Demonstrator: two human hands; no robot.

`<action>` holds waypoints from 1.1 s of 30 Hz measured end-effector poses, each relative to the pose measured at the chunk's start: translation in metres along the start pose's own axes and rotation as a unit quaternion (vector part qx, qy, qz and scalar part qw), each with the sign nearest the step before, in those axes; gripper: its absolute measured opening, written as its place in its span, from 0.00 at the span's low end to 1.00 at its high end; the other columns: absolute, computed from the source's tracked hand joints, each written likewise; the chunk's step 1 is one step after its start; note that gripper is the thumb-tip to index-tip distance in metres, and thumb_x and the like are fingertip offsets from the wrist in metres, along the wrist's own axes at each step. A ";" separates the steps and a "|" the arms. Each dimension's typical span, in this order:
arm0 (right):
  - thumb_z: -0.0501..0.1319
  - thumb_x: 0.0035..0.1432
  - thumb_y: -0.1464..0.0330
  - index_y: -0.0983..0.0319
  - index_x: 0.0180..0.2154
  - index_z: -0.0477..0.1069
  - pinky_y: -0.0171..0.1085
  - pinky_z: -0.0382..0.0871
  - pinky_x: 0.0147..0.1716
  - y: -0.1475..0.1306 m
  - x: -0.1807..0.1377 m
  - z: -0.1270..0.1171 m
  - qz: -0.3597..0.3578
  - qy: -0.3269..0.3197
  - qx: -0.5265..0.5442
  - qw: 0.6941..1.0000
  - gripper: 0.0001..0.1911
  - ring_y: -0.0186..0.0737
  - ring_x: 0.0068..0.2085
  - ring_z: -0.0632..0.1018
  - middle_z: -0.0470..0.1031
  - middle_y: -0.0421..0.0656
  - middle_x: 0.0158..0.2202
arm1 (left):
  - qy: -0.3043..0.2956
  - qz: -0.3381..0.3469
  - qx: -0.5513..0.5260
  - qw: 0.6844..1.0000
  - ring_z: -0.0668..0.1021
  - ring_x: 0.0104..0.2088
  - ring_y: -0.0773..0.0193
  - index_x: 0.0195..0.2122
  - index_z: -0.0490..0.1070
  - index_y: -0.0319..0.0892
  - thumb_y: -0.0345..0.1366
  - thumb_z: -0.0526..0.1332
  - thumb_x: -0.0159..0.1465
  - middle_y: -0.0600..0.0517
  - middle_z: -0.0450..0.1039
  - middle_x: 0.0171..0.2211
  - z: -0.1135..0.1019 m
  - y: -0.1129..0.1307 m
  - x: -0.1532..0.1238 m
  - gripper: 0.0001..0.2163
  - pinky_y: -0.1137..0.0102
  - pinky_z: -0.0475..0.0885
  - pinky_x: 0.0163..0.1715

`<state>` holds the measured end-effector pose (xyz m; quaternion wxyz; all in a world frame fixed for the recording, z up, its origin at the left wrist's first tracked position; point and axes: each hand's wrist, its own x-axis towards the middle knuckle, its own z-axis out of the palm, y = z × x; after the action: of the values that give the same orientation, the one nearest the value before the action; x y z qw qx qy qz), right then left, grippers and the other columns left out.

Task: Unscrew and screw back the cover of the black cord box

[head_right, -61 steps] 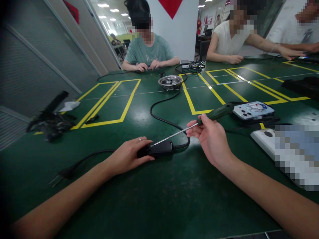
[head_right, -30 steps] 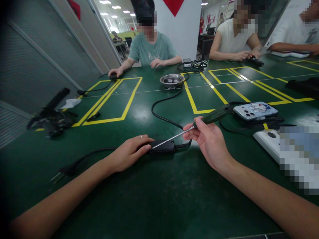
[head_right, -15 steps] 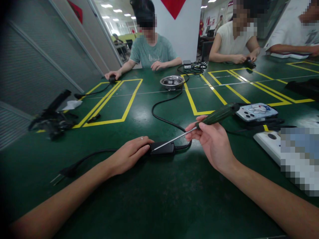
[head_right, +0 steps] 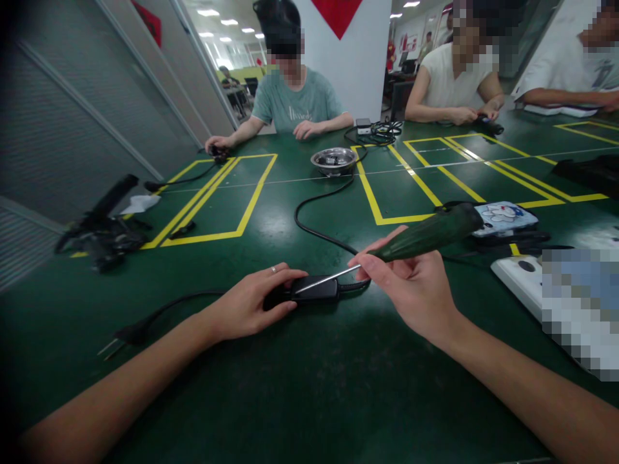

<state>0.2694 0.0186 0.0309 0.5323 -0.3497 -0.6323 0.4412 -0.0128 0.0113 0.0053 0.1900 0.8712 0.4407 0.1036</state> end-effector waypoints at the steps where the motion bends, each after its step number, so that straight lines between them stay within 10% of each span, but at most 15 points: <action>1: 0.63 0.59 0.68 0.56 0.33 0.71 0.39 0.74 0.33 0.000 0.001 0.000 -0.004 0.003 -0.015 1.000 0.02 0.37 0.31 0.79 0.78 0.40 0.34 | 0.000 -0.001 0.000 1.000 0.74 0.43 0.58 0.60 0.60 0.47 0.42 0.56 0.66 0.47 0.69 0.46 0.000 0.000 0.000 0.21 0.60 0.69 0.46; 10: 0.61 0.59 0.69 0.55 0.50 0.67 0.43 0.75 0.33 0.014 0.003 -0.002 0.037 -0.010 0.128 0.991 0.16 0.38 0.32 0.78 0.77 0.42 0.41 | 0.001 -0.006 0.000 1.000 0.74 0.43 0.58 0.59 0.60 0.47 0.43 0.57 0.66 0.48 0.69 0.45 0.000 0.000 0.001 0.21 0.61 0.69 0.45; 21: 0.65 0.58 0.65 0.58 0.28 0.73 0.34 0.71 0.28 0.008 0.008 -0.006 0.021 0.028 -0.063 0.997 0.07 0.33 0.27 0.75 0.73 0.38 0.24 | -0.007 -0.015 0.006 1.000 0.73 0.42 0.58 0.59 0.59 0.47 0.43 0.57 0.66 0.49 0.68 0.45 0.000 0.001 0.001 0.21 0.61 0.69 0.44; 28: 0.60 0.61 0.66 0.56 0.47 0.69 0.41 0.73 0.30 0.014 0.006 -0.007 0.044 -0.012 0.127 0.991 0.11 0.37 0.29 0.77 0.76 0.42 0.40 | -0.008 -0.019 0.010 1.000 0.73 0.42 0.59 0.59 0.59 0.47 0.43 0.56 0.66 0.49 0.68 0.45 0.000 0.001 0.000 0.21 0.61 0.69 0.45; 33: 0.62 0.60 0.67 0.59 0.38 0.73 0.38 0.72 0.29 0.009 0.006 -0.007 0.025 -0.001 0.053 0.998 0.04 0.34 0.28 0.76 0.76 0.41 0.35 | -0.006 -0.011 0.012 1.000 0.73 0.43 0.59 0.59 0.59 0.47 0.42 0.56 0.66 0.49 0.68 0.45 0.001 0.002 0.001 0.20 0.62 0.69 0.45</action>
<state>0.2748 0.0285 0.0253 0.5380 -0.3363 -0.5997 0.4876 -0.0109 0.0107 0.0051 0.1836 0.8692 0.4500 0.0912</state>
